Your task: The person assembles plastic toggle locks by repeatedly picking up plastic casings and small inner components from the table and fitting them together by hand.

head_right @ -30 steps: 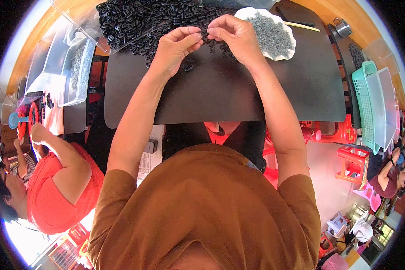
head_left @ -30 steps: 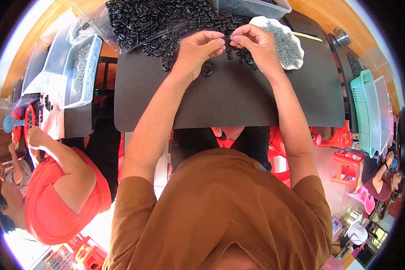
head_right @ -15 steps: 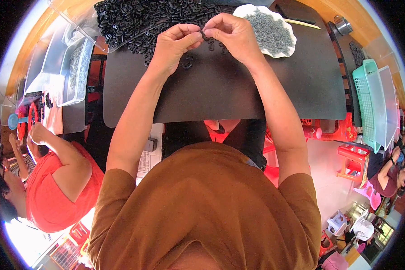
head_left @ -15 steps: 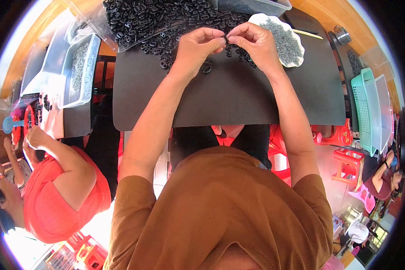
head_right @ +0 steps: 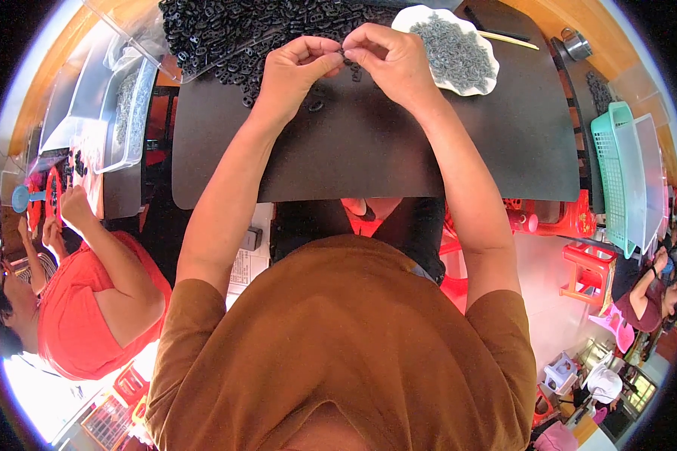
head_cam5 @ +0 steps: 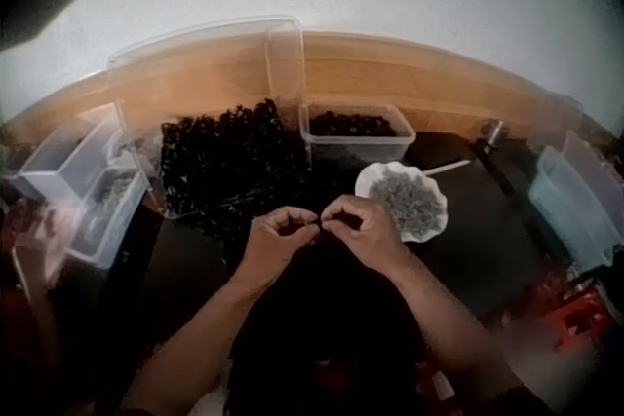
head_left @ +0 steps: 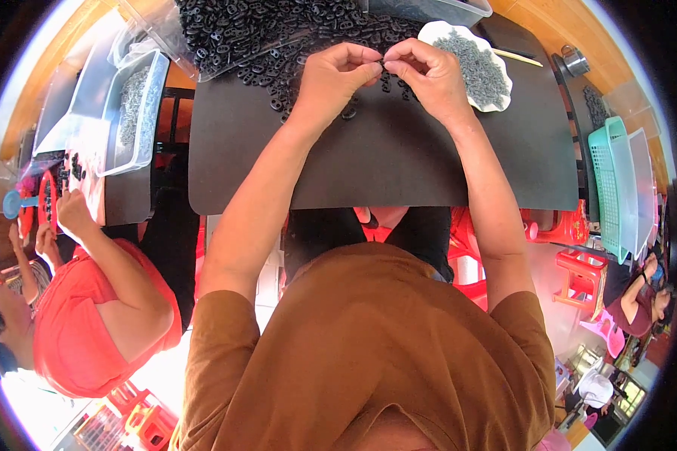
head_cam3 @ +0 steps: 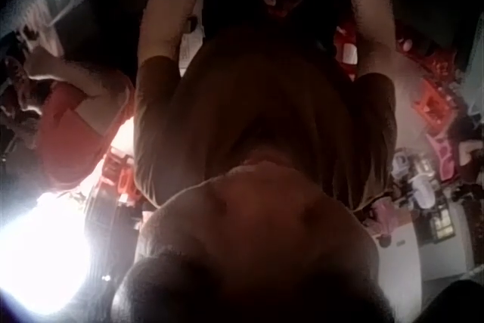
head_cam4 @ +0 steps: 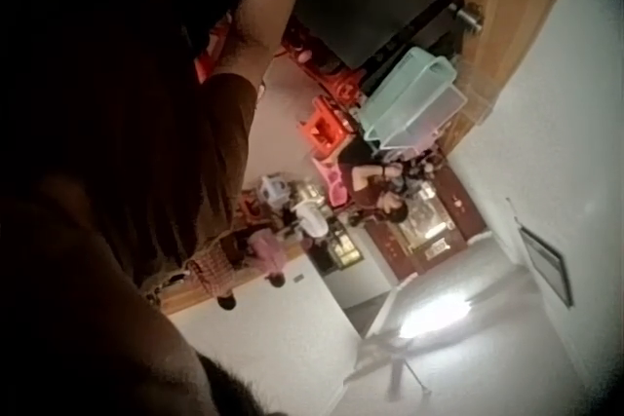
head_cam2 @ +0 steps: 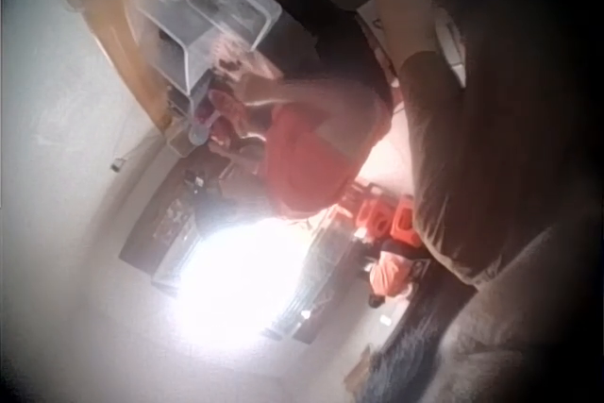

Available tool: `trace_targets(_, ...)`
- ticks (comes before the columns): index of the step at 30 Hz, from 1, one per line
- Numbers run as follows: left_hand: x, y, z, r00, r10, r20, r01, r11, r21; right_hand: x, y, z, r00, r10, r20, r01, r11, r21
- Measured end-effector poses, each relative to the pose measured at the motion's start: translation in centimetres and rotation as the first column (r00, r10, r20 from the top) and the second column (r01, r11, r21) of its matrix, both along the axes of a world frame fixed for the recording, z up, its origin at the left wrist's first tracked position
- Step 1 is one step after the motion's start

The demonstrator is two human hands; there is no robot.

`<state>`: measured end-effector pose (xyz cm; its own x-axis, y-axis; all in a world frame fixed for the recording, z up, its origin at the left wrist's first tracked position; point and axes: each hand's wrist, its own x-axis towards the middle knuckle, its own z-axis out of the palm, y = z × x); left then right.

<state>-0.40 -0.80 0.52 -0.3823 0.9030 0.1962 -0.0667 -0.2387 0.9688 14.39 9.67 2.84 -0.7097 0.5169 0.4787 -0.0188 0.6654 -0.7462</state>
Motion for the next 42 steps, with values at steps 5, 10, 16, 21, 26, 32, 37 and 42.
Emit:
trace_targets(5, 0.0, 0.0, 0.1, 0.991, 0.044, -0.128, -0.044, 0.999, 0.003, 0.1, -0.4, 0.6, 0.992, -0.06, 0.112, 0.04, 0.985, 0.169)
trace_targets(10, -0.2, 0.0, -0.1, 0.996, 0.032, -0.084, -0.033, 0.999, -0.007, 0.3, 0.1, 0.4, 0.996, 0.069, 0.05, -0.056, 0.971, -0.232)
trace_targets(16, -0.3, 0.0, -0.1, 0.994, 0.031, -0.107, -0.032, 0.999, -0.003, 0.4, 0.3, 0.5, 0.986, 0.031, 0.164, -0.033, 0.999, 0.009)
trace_targets(21, -0.1, 0.0, 0.1, 0.987, 0.025, -0.156, -0.029, 0.999, -0.027, 0.2, 0.0, 0.6, 0.971, -0.034, 0.237, -0.024, 0.972, 0.236)
trace_targets(26, -0.1, -0.2, 0.1, 0.984, -0.008, -0.176, -0.001, 0.999, -0.051, 0.2, 0.2, 0.1, 0.971, -0.056, 0.234, -0.036, 0.928, 0.37)
trace_targets(32, -0.1, -0.2, -0.1, 0.991, -0.045, -0.124, 0.038, 0.997, -0.06, 0.2, 0.5, -0.3, 0.964, -0.034, 0.266, -0.044, 0.959, 0.281)
trace_targets(37, -0.6, -0.1, -0.5, 0.997, -0.062, 0.052, 0.063, 0.998, -0.016, 0.2, 0.1, 0.4, 0.983, 0.073, 0.17, -0.071, 0.997, -0.016)
trace_targets(42, -0.4, -0.1, -0.3, 0.995, -0.054, 0.084, 0.055, 0.998, -0.013, 0.0, -0.2, 0.1, 0.989, 0.095, 0.116, -0.085, 0.993, -0.085)
